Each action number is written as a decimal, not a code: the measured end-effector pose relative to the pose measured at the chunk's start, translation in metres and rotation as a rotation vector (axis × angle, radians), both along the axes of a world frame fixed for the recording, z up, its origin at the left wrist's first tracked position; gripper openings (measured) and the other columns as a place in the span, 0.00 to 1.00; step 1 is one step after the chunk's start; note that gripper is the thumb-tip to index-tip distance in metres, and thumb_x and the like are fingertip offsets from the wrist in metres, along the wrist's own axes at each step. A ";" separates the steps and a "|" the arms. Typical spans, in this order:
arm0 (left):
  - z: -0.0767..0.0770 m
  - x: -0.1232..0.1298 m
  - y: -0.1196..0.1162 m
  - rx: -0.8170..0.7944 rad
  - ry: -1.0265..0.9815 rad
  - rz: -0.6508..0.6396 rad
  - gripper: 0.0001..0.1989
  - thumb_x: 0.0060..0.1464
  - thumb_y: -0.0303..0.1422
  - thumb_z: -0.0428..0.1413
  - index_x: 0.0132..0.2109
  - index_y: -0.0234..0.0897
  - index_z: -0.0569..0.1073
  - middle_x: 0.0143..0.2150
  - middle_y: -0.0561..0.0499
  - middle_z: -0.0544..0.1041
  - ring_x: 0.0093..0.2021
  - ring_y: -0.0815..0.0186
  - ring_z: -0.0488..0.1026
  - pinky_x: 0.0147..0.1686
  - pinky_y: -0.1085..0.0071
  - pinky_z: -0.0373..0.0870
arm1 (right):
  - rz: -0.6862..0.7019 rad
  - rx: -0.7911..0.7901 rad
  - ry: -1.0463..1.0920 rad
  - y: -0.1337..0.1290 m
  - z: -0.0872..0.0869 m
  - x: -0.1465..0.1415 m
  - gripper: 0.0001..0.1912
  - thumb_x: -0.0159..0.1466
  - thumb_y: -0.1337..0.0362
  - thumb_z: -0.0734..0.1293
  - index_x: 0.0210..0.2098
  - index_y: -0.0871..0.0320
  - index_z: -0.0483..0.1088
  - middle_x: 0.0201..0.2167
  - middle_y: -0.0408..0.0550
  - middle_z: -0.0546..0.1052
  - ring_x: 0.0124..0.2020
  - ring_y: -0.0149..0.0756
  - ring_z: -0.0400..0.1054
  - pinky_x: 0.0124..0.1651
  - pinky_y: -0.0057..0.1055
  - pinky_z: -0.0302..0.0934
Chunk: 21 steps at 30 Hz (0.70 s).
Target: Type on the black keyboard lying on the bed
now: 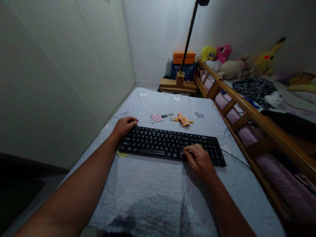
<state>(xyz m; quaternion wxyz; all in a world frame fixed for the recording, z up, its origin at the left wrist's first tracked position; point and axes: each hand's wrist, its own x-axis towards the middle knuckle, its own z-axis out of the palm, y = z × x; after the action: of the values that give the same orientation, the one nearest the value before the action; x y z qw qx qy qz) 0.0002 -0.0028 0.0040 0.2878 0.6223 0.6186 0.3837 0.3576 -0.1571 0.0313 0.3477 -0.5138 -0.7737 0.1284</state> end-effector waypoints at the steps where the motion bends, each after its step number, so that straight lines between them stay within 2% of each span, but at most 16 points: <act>1: 0.000 0.000 0.000 0.000 0.000 0.000 0.17 0.44 0.44 0.59 0.36 0.38 0.83 0.39 0.46 0.85 0.42 0.53 0.79 0.50 0.59 0.72 | -0.008 -0.004 0.002 0.000 0.000 0.001 0.10 0.70 0.69 0.63 0.34 0.55 0.74 0.32 0.49 0.80 0.37 0.42 0.72 0.41 0.37 0.64; 9: 0.000 0.000 -0.001 -0.006 -0.008 -0.007 0.18 0.44 0.45 0.60 0.37 0.37 0.83 0.38 0.46 0.84 0.42 0.53 0.79 0.50 0.59 0.72 | -0.021 -0.013 0.017 0.000 0.000 0.003 0.10 0.70 0.68 0.64 0.34 0.55 0.74 0.32 0.48 0.80 0.37 0.42 0.72 0.40 0.37 0.64; 21: 0.003 0.001 -0.001 -0.016 -0.018 0.000 0.17 0.43 0.44 0.60 0.35 0.38 0.82 0.39 0.46 0.85 0.43 0.52 0.79 0.51 0.58 0.72 | 0.051 -0.004 0.014 0.001 -0.003 -0.008 0.09 0.70 0.69 0.64 0.36 0.55 0.76 0.33 0.49 0.81 0.37 0.42 0.72 0.42 0.38 0.65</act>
<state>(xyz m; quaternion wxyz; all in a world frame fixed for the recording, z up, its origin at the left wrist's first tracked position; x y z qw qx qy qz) 0.0011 -0.0035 0.0067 0.2982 0.6164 0.6190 0.3847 0.3493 -0.1558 0.0280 0.3485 -0.4936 -0.7840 0.1425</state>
